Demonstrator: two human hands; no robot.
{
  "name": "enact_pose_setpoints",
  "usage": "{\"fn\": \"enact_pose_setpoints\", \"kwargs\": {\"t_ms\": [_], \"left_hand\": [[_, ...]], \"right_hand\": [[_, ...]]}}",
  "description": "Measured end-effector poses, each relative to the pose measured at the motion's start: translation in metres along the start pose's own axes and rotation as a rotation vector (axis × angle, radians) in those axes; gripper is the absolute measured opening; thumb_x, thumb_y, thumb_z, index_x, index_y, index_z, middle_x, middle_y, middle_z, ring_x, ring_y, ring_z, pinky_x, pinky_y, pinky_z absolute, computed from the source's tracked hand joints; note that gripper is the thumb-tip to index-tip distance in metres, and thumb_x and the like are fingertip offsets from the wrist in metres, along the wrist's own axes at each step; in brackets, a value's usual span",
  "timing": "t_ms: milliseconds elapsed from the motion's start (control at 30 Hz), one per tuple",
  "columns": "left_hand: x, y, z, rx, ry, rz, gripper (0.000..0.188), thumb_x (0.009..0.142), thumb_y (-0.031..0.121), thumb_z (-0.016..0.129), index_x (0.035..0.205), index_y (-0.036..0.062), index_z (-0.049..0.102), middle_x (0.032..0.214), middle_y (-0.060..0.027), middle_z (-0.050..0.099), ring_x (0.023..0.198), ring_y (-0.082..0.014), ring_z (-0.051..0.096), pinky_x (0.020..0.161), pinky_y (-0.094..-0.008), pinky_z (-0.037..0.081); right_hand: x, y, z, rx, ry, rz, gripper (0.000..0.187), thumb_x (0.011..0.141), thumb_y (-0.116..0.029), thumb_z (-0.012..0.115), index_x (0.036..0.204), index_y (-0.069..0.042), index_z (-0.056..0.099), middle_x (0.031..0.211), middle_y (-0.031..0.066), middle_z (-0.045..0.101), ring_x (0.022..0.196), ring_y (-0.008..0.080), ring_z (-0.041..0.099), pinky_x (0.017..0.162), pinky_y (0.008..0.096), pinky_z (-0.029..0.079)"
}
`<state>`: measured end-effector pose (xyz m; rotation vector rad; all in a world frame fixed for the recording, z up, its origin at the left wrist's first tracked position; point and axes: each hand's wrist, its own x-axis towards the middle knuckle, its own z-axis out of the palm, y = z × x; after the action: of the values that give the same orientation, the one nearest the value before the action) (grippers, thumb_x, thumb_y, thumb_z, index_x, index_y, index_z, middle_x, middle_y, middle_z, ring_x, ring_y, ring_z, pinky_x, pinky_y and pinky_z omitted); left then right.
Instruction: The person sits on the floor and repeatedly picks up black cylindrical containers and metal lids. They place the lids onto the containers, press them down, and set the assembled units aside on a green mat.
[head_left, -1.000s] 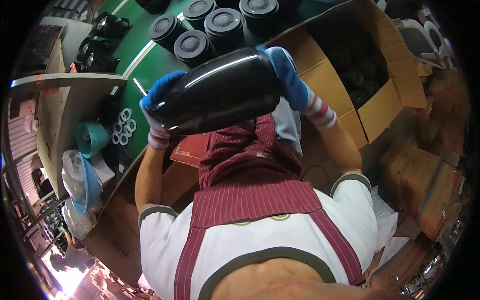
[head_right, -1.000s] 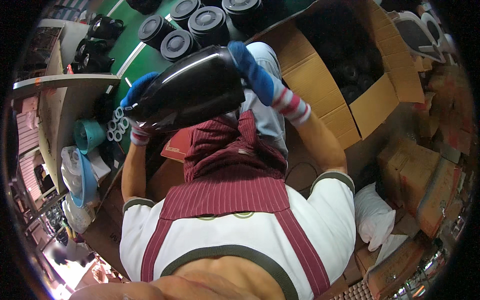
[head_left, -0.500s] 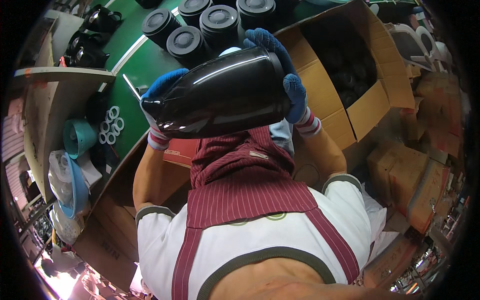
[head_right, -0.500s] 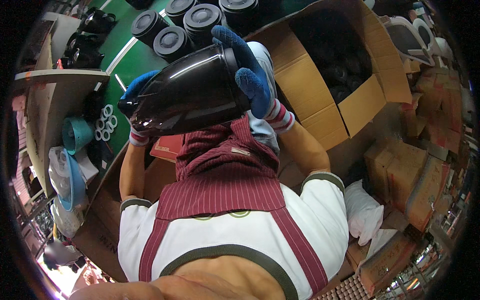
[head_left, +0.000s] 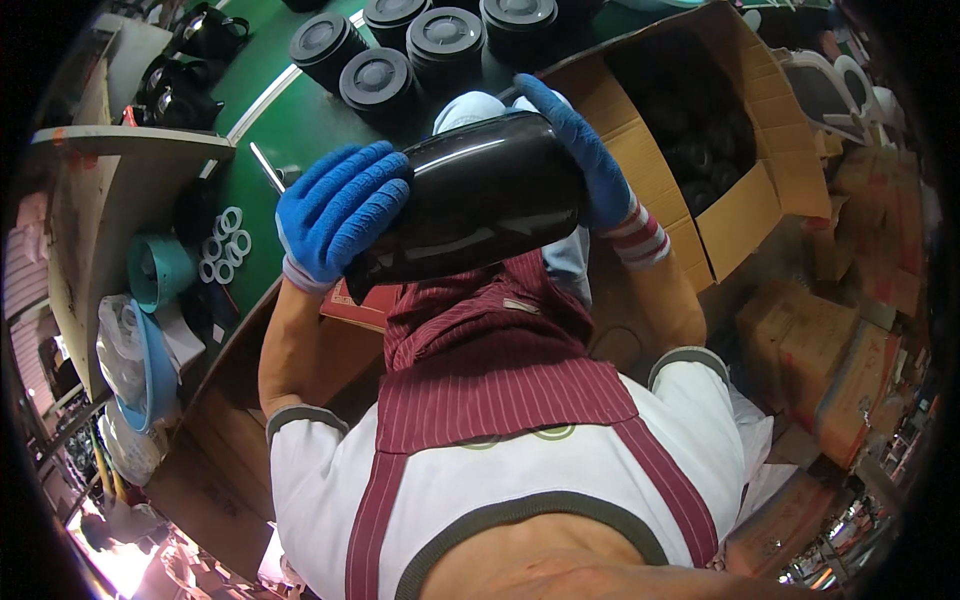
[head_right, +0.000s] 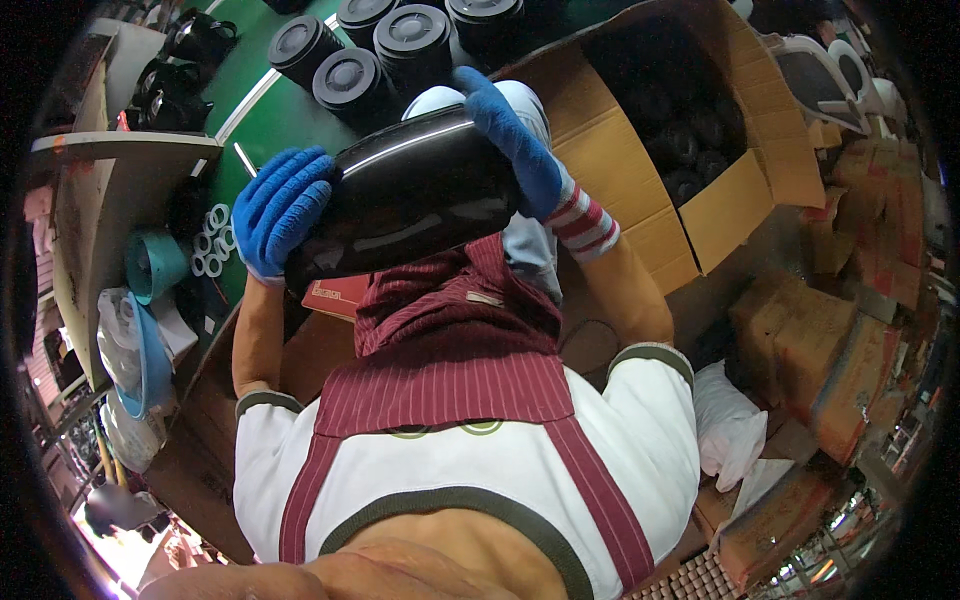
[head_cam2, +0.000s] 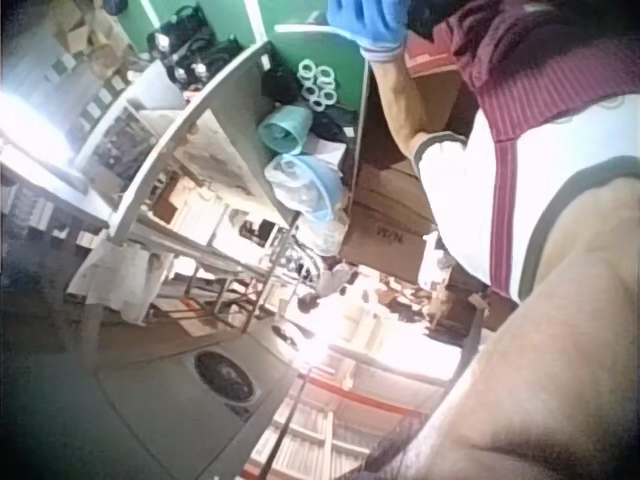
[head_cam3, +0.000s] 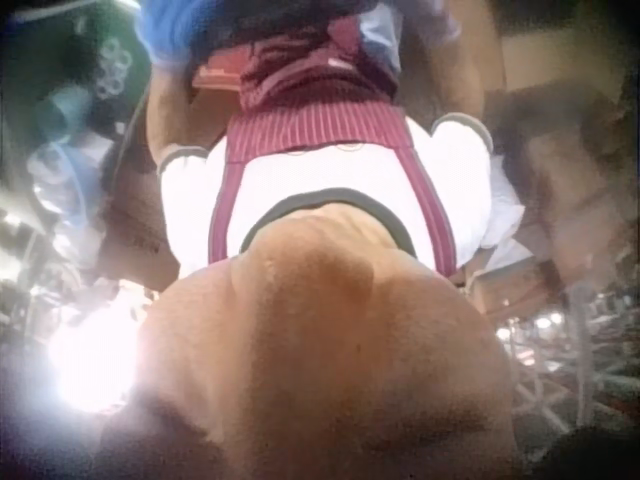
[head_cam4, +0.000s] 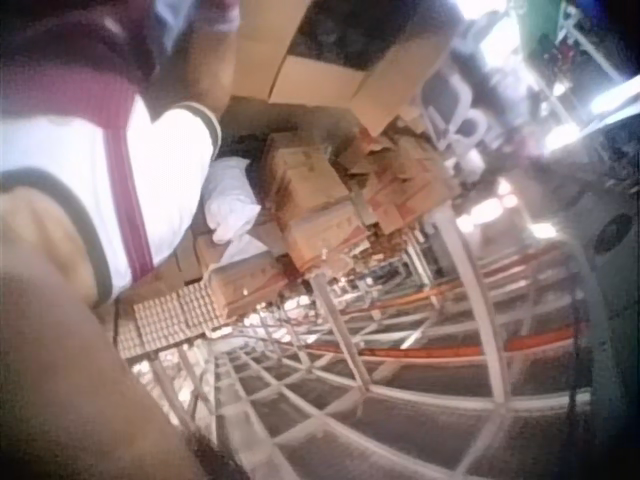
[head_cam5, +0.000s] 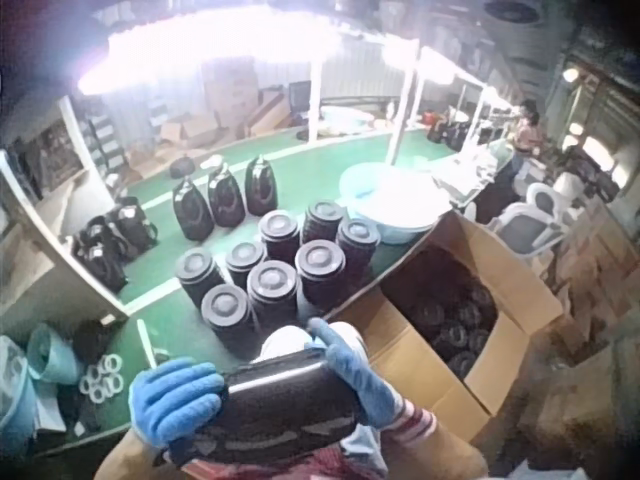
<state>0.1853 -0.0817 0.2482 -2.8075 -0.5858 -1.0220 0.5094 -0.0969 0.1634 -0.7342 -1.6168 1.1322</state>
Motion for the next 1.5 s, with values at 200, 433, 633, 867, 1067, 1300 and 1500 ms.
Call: {"fn": "enact_pose_setpoints", "kwargs": {"t_ms": [200, 433, 633, 867, 1067, 1300, 1500], "left_hand": [[-0.002, 0.009, 0.007, -0.243, 0.045, -0.44, 0.038, 0.088, 0.009, 0.07, 0.125, 0.0026, 0.071, 0.117, -0.0143, 0.075, 0.106, -0.0322, 0.075, 0.092, -0.0373, 0.06], [-0.032, 0.008, 0.056, -0.706, 0.335, -0.646, 0.049, 0.093, 0.018, 0.075, 0.134, -0.0036, 0.062, 0.128, -0.0158, 0.069, 0.108, -0.0258, 0.072, 0.095, -0.0358, 0.058], [-0.105, 0.018, 0.086, -1.396, -0.193, -0.842, 0.064, 0.098, 0.022, 0.069, 0.154, 0.0048, 0.041, 0.153, -0.0173, 0.048, 0.136, -0.0304, 0.053, 0.111, -0.0455, 0.048], [-0.094, 0.012, 0.098, -1.343, -0.072, -0.822, 0.043, 0.092, 0.01, 0.069, 0.133, 0.0039, 0.061, 0.132, -0.0192, 0.064, 0.117, -0.0322, 0.066, 0.099, -0.0402, 0.055], [-0.018, -0.013, 0.048, -0.342, 0.084, -0.398, 0.034, 0.087, 0.003, 0.071, 0.121, 0.002, 0.073, 0.119, -0.0196, 0.074, 0.105, -0.0319, 0.075, 0.091, -0.0366, 0.059], [-0.052, -0.051, 0.163, -0.984, 0.201, -0.713, 0.059, 0.083, 0.015, 0.082, 0.133, -0.0021, 0.057, 0.128, -0.0133, 0.065, 0.112, -0.0235, 0.065, 0.097, -0.0365, 0.055], [-0.123, -0.086, 0.216, -1.11, 0.069, -0.698, 0.052, 0.098, 0.022, 0.065, 0.144, 0.002, 0.052, 0.142, -0.0162, 0.058, 0.13, -0.0306, 0.056, 0.11, -0.0448, 0.048]], "right_hand": [[-0.032, 0.009, 0.002, -0.194, 0.033, -0.184, 0.077, 0.098, -0.012, 0.066, 0.163, -0.011, 0.025, 0.16, 0.0207, 0.038, 0.144, 0.0371, 0.044, 0.119, 0.0455, 0.04], [-0.007, -0.039, 0.029, 0.235, 0.303, 0.011, 0.081, 0.1, -0.049, 0.062, 0.156, 0.002, 0.035, 0.157, 0.0205, 0.043, 0.145, 0.0377, 0.043, 0.12, 0.0477, 0.037], [0.035, -0.087, 0.028, -0.375, -0.034, -0.591, 0.094, 0.077, -0.064, 0.078, 0.145, -0.004, 0.055, 0.152, 0.0269, 0.046, 0.137, 0.0445, 0.05, 0.114, 0.0525, 0.04], [0.029, -0.07, 0.01, -0.119, 0.032, -0.156, 0.083, 0.092, -0.053, 0.069, 0.151, -0.001, 0.045, 0.146, 0.0196, 0.054, 0.132, 0.0326, 0.057, 0.111, 0.0434, 0.045], [-0.006, 0.098, -0.012, -0.59, 0.205, 0.159, 0.04, 0.106, -0.03, 0.051, 0.141, -0.011, 0.053, 0.132, 0.0135, 0.06, 0.124, 0.027, 0.059, 0.112, 0.0401, 0.043], [0.0, -0.05, -0.013, -0.059, 0.185, -0.121, 0.082, 0.103, -0.042, 0.057, 0.162, 0.0, 0.02, 0.17, 0.019, 0.018, 0.157, 0.0319, 0.018, 0.126, 0.0393, 0.014], [0.011, -0.063, -0.016, -0.364, 0.058, -0.376, 0.09, 0.102, -0.052, 0.054, 0.162, 0.004, 0.017, 0.169, 0.0243, 0.015, 0.157, 0.0358, 0.017, 0.126, 0.0452, 0.014]]}}
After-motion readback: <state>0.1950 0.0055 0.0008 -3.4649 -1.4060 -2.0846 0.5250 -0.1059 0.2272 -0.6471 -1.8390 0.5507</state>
